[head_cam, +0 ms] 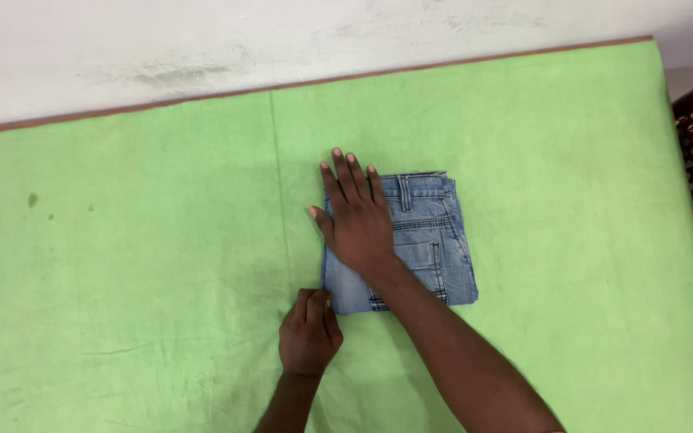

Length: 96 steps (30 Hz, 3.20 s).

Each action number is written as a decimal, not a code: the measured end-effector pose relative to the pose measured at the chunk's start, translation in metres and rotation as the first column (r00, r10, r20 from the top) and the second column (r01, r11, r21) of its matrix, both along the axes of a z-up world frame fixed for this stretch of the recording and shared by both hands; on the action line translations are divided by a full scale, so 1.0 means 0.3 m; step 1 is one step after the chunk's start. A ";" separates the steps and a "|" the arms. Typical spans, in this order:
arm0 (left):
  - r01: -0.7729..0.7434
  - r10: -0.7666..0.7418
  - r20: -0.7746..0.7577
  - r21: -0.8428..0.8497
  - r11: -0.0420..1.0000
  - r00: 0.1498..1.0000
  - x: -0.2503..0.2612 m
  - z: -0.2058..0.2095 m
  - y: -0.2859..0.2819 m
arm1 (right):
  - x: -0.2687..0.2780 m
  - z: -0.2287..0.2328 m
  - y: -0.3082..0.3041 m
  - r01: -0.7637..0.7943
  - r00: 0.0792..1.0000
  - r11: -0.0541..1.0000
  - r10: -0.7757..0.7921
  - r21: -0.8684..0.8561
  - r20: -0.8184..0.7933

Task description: The person folds a pair of denim jeans on a green cloth-covered table. They repeatedly smooth and adjust the folded jeans, then place the folded item into a maroon laundry basket.

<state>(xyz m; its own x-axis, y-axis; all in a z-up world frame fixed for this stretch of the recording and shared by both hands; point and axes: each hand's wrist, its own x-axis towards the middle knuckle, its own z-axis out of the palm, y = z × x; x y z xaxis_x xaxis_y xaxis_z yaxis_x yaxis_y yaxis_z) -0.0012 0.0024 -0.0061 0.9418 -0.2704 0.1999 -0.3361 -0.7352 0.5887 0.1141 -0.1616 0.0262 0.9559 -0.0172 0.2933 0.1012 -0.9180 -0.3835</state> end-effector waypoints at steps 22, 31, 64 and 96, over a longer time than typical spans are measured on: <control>0.005 -0.005 0.022 -0.003 1.000 1.000 0.011 0.011 -0.008 | -0.114 -0.048 -0.405 0.347 0.912 0.937 -0.326 0.045 -0.248; 0.006 -0.005 0.029 -0.006 1.000 1.000 -0.001 0.017 -0.001 | -0.353 0.063 -0.106 -0.009 0.995 1.000 0.010 0.017 -0.098; 0.040 -0.038 0.046 -0.055 0.998 0.998 0.023 0.014 -0.007 | -0.502 0.026 -0.174 0.083 0.988 0.989 -0.097 -0.120 -0.119; 0.030 -0.030 -0.001 -0.042 0.999 1.000 0.019 0.013 -0.005 | -0.050 -0.001 -0.041 -0.024 0.993 0.999 0.021 -0.025 -0.117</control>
